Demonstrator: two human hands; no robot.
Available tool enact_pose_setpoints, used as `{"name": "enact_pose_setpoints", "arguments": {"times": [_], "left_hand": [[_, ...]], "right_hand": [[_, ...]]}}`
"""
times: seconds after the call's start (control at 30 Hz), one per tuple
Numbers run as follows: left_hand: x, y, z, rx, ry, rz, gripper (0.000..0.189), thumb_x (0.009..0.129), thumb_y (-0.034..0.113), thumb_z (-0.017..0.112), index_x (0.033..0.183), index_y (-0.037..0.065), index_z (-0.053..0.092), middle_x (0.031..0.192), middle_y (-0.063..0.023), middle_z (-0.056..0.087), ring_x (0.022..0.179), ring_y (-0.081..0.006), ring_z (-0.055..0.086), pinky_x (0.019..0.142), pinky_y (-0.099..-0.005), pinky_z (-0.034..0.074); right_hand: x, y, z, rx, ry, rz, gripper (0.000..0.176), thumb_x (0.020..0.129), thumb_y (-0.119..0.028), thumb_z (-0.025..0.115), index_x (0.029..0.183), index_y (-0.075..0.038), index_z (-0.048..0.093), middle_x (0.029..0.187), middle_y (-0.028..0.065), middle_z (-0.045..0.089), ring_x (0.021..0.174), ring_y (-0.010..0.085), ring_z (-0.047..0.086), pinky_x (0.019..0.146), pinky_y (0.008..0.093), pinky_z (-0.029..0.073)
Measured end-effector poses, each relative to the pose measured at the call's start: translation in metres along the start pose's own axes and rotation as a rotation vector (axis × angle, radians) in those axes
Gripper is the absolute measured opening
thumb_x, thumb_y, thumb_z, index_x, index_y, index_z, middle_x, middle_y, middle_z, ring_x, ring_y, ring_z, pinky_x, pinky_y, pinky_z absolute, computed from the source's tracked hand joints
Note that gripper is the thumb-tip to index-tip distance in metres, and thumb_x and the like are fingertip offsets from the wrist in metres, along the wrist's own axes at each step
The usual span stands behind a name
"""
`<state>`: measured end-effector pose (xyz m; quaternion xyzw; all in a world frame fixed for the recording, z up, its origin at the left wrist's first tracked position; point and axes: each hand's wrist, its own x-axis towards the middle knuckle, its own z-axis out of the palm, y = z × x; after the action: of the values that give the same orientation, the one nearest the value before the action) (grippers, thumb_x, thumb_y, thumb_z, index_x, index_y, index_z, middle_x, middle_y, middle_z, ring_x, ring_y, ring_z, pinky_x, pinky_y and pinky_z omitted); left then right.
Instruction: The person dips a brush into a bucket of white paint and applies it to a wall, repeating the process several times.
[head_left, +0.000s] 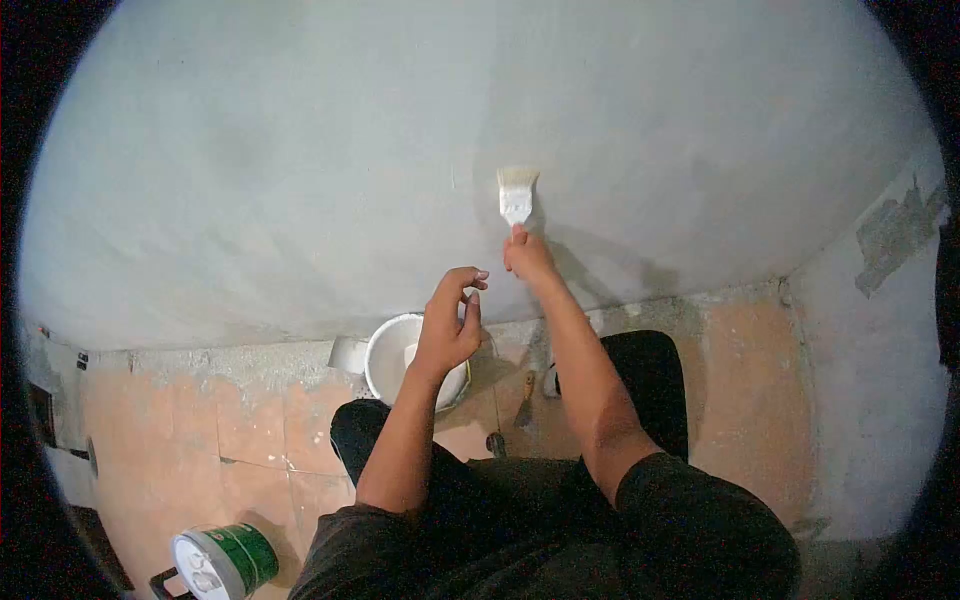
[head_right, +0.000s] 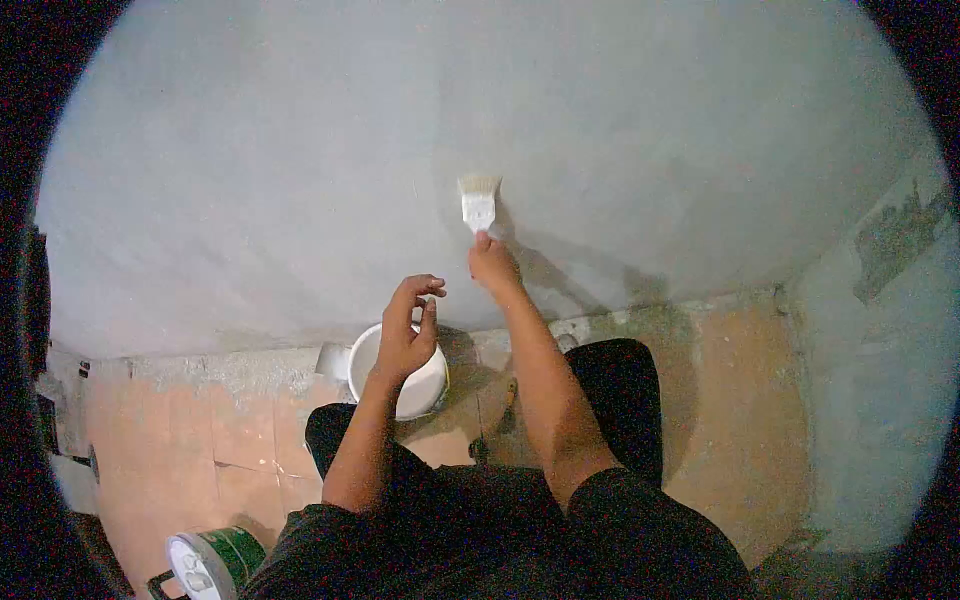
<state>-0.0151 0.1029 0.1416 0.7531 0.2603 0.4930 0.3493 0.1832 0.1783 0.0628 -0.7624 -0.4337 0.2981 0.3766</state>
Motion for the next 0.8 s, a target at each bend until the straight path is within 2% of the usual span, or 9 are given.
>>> {"name": "enact_pose_setpoints", "arguments": {"times": [0.07,0.13,0.33,0.37,0.53,0.6,0.67,0.73,0.8], "left_hand": [[-0.001,-0.004,0.001,0.006,-0.003,-0.018,0.031,0.08,-0.008,0.044,0.108,0.004,0.049,0.099,-0.014,0.055,0.089,-0.0242,0.059,0.07,-0.0322,0.045],[-0.001,-0.005,0.001,0.003,-0.006,-0.007,0.031,0.08,-0.008,0.045,0.108,0.004,0.049,0.099,-0.0143,0.055,0.09,-0.0245,0.059,0.069,-0.0324,0.045],[-0.002,-0.005,0.002,0.01,-0.002,0.005,0.031,0.08,-0.008,0.046,0.109,0.003,0.049,0.101,-0.014,0.056,0.088,-0.0244,0.06,0.069,-0.0315,0.045],[-0.001,-0.003,0.001,0.011,-0.005,-0.001,0.031,0.08,-0.008,0.045,0.109,0.003,0.049,0.101,-0.0139,0.056,0.088,-0.0243,0.06,0.069,-0.0314,0.045],[-0.003,-0.004,0.0,0.025,-0.021,-0.014,0.032,0.08,-0.008,0.045,0.109,0.003,0.049,0.102,-0.0136,0.055,0.089,-0.0237,0.059,0.069,-0.0314,0.045],[-0.005,-0.002,0.0,0.02,-0.027,0.006,0.031,0.08,-0.008,0.045,0.109,0.004,0.049,0.102,-0.0138,0.055,0.089,-0.0234,0.059,0.07,-0.0316,0.045],[-0.009,-0.003,0.001,0.02,-0.026,0.006,0.031,0.08,-0.008,0.045,0.109,0.004,0.049,0.102,-0.0139,0.055,0.089,-0.0237,0.059,0.07,-0.0316,0.045],[-0.008,-0.002,0.001,0.021,-0.028,0.003,0.031,0.08,-0.008,0.045,0.108,0.004,0.05,0.101,-0.014,0.055,0.089,-0.0239,0.059,0.07,-0.0315,0.045],[-0.009,0.001,0.0,0.008,-0.025,-0.019,0.032,0.08,-0.009,0.045,0.108,0.004,0.049,0.1,-0.0137,0.055,0.089,-0.0242,0.059,0.07,-0.0313,0.045]], "right_hand": [[-0.002,0.025,0.018,-0.026,0.001,-0.011,0.061,0.093,-0.047,0.027,0.074,-0.001,0.062,0.061,0.0162,0.058,0.063,0.0326,0.06,0.066,0.0445,0.046],[-0.019,0.032,0.021,0.01,-0.225,0.216,0.062,0.094,-0.048,0.026,0.071,-0.002,0.061,0.058,0.0142,0.057,0.056,0.0295,0.058,0.061,0.042,0.046],[-0.005,0.111,0.064,-0.04,-0.391,0.472,0.067,0.093,-0.053,0.027,0.064,-0.001,0.058,0.052,0.0132,0.055,0.046,0.0244,0.055,0.053,0.0388,0.045],[0.006,0.154,0.083,-0.166,-0.243,0.218,0.069,0.093,-0.054,0.029,0.063,0.001,0.058,0.051,0.0126,0.054,0.042,0.023,0.053,0.05,0.0386,0.044],[-0.045,0.068,0.035,0.098,-0.305,0.394,0.062,0.093,-0.051,0.034,0.068,-0.001,0.061,0.051,0.009,0.054,0.037,0.0194,0.046,0.044,0.0359,0.041],[-0.053,0.024,0.006,0.289,-0.236,0.398,0.049,0.092,-0.045,0.042,0.076,-0.001,0.057,0.051,0.0031,0.049,0.037,0.0114,0.039,0.033,0.0291,0.028],[-0.056,-0.027,-0.033,0.446,-0.275,0.357,0.05,0.092,-0.046,0.04,0.066,-0.007,0.056,0.048,0.0014,0.048,0.035,0.0123,0.038,0.037,0.0305,0.031],[-0.042,-0.065,-0.06,0.469,-0.235,0.173,0.044,0.092,-0.045,0.042,0.072,-0.008,0.055,0.049,0.0002,0.047,0.037,0.0103,0.039,0.035,0.0293,0.028],[-0.073,-0.14,-0.093,0.633,-0.137,0.229,0.044,0.092,-0.044,0.04,0.074,-0.007,0.054,0.05,0.0009,0.048,0.038,0.0103,0.04,0.035,0.0286,0.027]]}}
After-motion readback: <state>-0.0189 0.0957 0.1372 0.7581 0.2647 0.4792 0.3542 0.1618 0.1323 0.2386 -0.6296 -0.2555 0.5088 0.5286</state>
